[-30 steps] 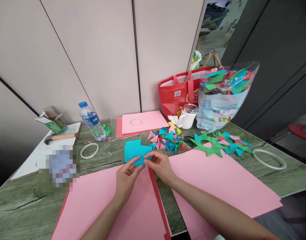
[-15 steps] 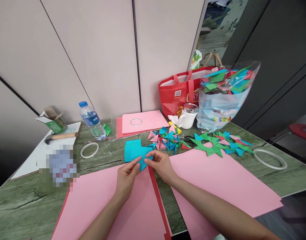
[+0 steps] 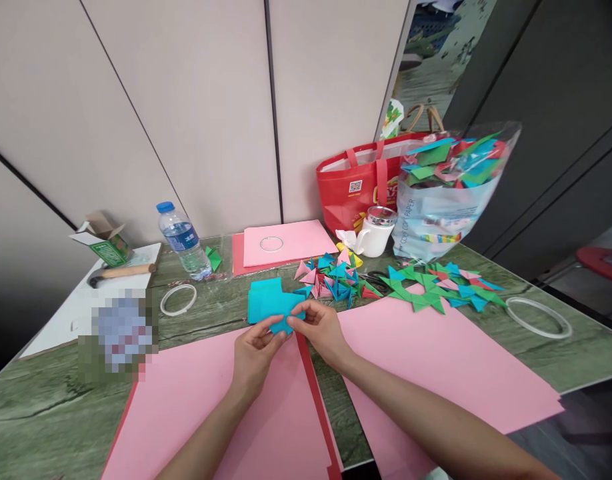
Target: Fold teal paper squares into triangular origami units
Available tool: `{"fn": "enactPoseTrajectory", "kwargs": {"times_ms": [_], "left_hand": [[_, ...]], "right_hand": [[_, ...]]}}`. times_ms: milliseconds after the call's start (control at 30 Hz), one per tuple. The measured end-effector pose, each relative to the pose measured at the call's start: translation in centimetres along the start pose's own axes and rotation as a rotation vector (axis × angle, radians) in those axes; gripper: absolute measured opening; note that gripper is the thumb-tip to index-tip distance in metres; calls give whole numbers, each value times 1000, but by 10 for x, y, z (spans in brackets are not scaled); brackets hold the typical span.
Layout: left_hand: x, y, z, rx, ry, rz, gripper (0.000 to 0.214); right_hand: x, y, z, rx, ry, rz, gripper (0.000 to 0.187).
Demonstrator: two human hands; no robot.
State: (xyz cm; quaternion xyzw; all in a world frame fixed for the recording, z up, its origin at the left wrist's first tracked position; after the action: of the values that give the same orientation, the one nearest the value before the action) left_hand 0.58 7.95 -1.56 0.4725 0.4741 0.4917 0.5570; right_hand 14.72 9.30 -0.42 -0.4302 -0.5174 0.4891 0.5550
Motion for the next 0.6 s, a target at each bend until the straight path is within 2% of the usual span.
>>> {"fn": "enactPoseTrajectory", "kwargs": {"times_ms": [133, 300, 400, 533, 600], "left_hand": [[-2, 4, -2, 13, 39, 17, 17], [-2, 3, -1, 32, 34, 0, 22], [-1, 3, -3, 38, 38, 5, 22], [0, 1, -7, 34, 42, -1, 24], [0, 2, -7, 48, 42, 3, 24]], "right_hand": [[0, -1, 1, -18, -5, -16, 15], [0, -4, 1, -42, -1, -20, 13], [0, -6, 4, -37, -44, -33, 13], [3, -4, 12, 15, -170, -23, 24], [5, -3, 13, 50, -204, -10, 35]]}}
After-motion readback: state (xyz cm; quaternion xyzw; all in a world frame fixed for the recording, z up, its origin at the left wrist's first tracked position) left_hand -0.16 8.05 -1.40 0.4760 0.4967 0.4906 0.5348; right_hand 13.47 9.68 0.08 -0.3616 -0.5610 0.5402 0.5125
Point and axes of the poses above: each hand's wrist, its own x-axis towards the middle knuckle, its own z-axis out of the palm, y = z × x, the point moved 10 cm from there along x, towards the middle knuckle, and after that the axes turned 4 degrees about -y, right-handed, at the moved point
